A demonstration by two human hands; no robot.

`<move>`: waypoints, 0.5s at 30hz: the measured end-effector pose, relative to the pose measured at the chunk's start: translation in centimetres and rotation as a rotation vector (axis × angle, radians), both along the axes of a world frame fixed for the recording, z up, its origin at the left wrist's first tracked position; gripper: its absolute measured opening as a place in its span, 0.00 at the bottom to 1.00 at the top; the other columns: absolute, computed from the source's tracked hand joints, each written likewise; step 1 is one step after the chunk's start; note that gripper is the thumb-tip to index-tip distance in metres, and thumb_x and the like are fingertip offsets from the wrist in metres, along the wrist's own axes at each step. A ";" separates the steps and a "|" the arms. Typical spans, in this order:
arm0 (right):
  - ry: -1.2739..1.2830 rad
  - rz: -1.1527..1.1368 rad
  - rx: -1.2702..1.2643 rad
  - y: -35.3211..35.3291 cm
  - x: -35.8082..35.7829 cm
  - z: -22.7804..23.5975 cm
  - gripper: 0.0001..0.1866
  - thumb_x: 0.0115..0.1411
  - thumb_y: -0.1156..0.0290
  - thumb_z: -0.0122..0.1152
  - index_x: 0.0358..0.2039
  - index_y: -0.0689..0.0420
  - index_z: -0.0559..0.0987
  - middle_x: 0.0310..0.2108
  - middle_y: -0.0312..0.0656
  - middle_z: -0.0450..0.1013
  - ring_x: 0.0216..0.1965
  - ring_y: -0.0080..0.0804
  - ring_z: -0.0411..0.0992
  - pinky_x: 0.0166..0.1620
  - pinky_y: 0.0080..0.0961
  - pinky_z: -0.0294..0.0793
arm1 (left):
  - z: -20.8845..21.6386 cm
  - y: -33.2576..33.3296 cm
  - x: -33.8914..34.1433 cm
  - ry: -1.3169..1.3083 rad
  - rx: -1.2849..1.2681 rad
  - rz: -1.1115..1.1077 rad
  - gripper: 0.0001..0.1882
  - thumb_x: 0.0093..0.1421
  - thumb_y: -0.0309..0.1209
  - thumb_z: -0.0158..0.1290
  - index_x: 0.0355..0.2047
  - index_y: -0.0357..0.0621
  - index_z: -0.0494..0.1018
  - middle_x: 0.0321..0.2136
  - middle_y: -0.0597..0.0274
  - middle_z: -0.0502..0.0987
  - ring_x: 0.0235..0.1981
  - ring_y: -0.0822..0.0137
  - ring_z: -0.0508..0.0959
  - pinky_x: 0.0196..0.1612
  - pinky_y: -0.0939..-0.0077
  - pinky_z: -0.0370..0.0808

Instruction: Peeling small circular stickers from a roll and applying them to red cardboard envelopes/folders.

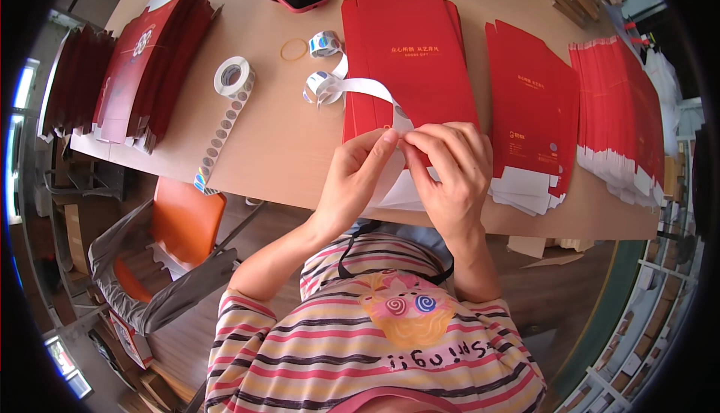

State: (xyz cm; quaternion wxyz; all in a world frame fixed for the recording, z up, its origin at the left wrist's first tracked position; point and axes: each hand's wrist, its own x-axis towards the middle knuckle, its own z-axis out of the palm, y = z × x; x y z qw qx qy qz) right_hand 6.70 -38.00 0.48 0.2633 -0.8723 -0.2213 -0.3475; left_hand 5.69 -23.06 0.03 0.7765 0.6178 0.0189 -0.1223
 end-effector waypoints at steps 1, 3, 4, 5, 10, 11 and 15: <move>0.004 0.010 -0.007 0.0 0.0 0.0 0.11 0.45 0.75 0.72 0.31 0.53 0.80 0.31 0.31 0.76 0.33 0.29 0.73 0.35 0.29 0.67 | 0.0 0.2 0.1 -0.004 -0.001 -0.024 0.18 0.69 0.41 0.48 0.38 0.38 0.79 0.22 0.73 0.73 0.22 0.86 0.64 0.23 0.87 0.59; -0.008 0.044 -0.093 -0.1 0.1 0.1 0.12 0.45 0.77 0.70 0.32 0.56 0.80 0.31 0.32 0.76 0.33 0.30 0.74 0.34 0.28 0.66 | -0.3 0.4 0.7 0.019 0.039 -0.011 0.19 0.69 0.42 0.49 0.33 0.38 0.80 0.20 0.73 0.72 0.21 0.85 0.65 0.23 0.86 0.60; -0.004 0.058 -0.103 0.0 0.0 0.0 0.12 0.45 0.77 0.70 0.32 0.56 0.80 0.31 0.32 0.76 0.33 0.30 0.74 0.34 0.28 0.66 | -0.5 0.5 1.0 0.038 0.086 -0.007 0.20 0.68 0.43 0.51 0.29 0.38 0.80 0.18 0.72 0.72 0.20 0.84 0.66 0.22 0.85 0.61; -0.057 0.047 -0.179 0.0 -0.2 -0.4 0.13 0.45 0.76 0.72 0.32 0.56 0.81 0.31 0.32 0.76 0.33 0.30 0.73 0.35 0.28 0.67 | -0.7 0.6 1.2 0.043 0.076 0.007 0.20 0.68 0.43 0.51 0.29 0.38 0.80 0.18 0.72 0.72 0.20 0.84 0.66 0.22 0.85 0.61; -0.203 0.040 -0.322 -0.1 -0.4 -1.7 0.13 0.45 0.76 0.73 0.33 0.56 0.81 0.32 0.32 0.76 0.33 0.27 0.74 0.37 0.25 0.67 | -1.7 1.3 1.8 0.125 0.056 -0.061 0.22 0.68 0.41 0.51 0.28 0.34 0.80 0.15 0.70 0.73 0.17 0.83 0.67 0.20 0.83 0.64; -0.202 0.046 -0.325 -0.1 -0.4 -1.7 0.13 0.45 0.76 0.73 0.33 0.56 0.81 0.32 0.32 0.76 0.33 0.27 0.74 0.37 0.25 0.67 | -1.9 1.3 1.8 0.127 0.052 -0.056 0.22 0.68 0.41 0.51 0.28 0.34 0.80 0.15 0.70 0.73 0.17 0.83 0.67 0.20 0.83 0.64; -0.056 0.203 -0.133 -0.8 -0.3 -0.8 0.09 0.48 0.76 0.69 0.31 0.56 0.80 0.32 0.34 0.76 0.36 0.32 0.73 0.39 0.27 0.69 | -2.0 0.7 1.9 0.143 -0.040 0.006 0.22 0.67 0.43 0.51 0.32 0.34 0.81 0.17 0.68 0.75 0.17 0.82 0.68 0.21 0.83 0.65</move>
